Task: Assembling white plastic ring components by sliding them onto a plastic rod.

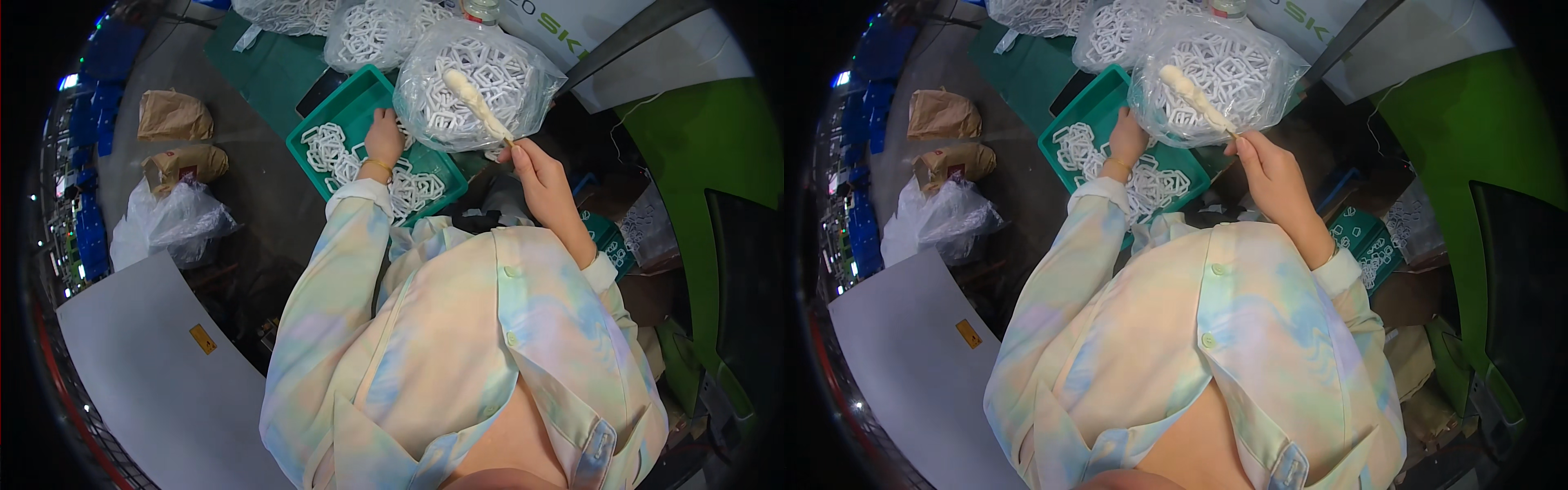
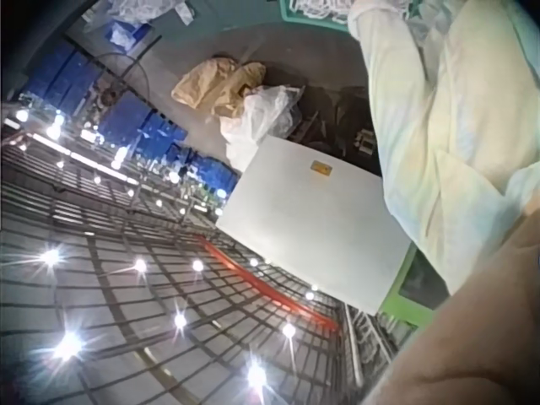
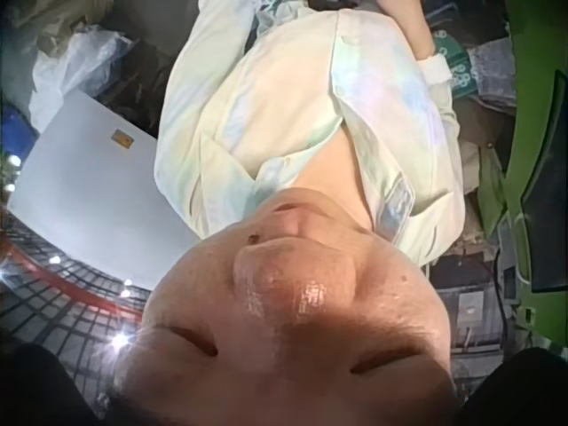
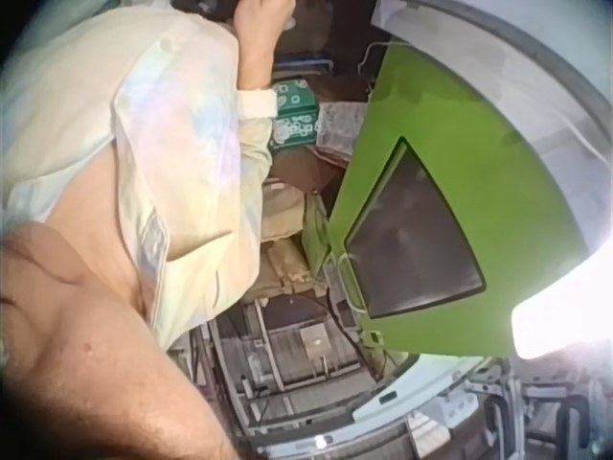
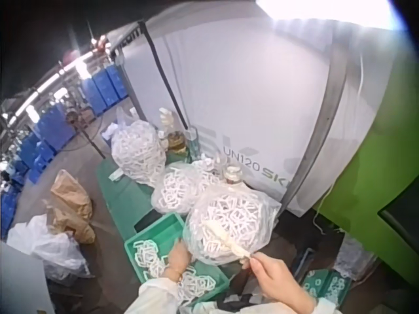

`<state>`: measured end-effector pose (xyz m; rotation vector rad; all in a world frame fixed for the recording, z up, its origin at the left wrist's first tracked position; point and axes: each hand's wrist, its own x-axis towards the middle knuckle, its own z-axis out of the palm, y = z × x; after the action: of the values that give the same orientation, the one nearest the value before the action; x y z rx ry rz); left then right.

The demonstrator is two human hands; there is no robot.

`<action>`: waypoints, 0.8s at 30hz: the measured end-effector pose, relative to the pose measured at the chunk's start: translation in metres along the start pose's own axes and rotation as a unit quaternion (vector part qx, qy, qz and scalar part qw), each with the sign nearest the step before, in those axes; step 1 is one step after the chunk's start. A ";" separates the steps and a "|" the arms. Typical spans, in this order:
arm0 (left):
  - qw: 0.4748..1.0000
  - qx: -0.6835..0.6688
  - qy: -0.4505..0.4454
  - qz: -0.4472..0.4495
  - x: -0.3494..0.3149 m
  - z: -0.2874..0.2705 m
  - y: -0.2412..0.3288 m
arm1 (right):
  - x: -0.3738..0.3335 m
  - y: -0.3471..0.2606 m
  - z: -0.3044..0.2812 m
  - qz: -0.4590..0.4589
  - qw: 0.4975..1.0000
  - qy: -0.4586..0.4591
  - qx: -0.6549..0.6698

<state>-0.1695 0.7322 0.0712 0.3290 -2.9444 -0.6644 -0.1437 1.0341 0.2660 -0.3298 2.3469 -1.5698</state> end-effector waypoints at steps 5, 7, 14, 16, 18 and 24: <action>0.987 0.127 -0.058 0.077 0.017 0.013 -0.027 | -0.006 0.006 -0.004 0.025 1.000 0.020 0.001; 0.975 0.156 -0.138 0.073 0.013 0.011 -0.044 | -0.007 0.006 -0.006 0.021 1.000 0.021 0.001; 0.984 -0.142 0.007 -0.105 -0.021 -0.071 -0.014 | -0.004 0.018 -0.020 0.046 0.998 0.043 0.019; 0.971 -0.213 0.057 -0.094 -0.026 -0.107 0.014 | -0.003 0.018 -0.018 0.051 0.997 0.044 0.028; 0.950 -0.280 0.110 -0.084 -0.032 -0.137 0.043 | 0.000 0.016 -0.012 0.033 0.998 0.029 0.042; 0.931 -0.346 0.112 0.018 -0.033 -0.148 0.126 | 0.009 -0.010 0.031 -0.073 0.997 0.009 0.021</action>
<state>-0.1392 0.7902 0.2577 0.2519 -2.3000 -1.4696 -0.1404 1.0010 0.2633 -0.4893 2.3461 -1.6903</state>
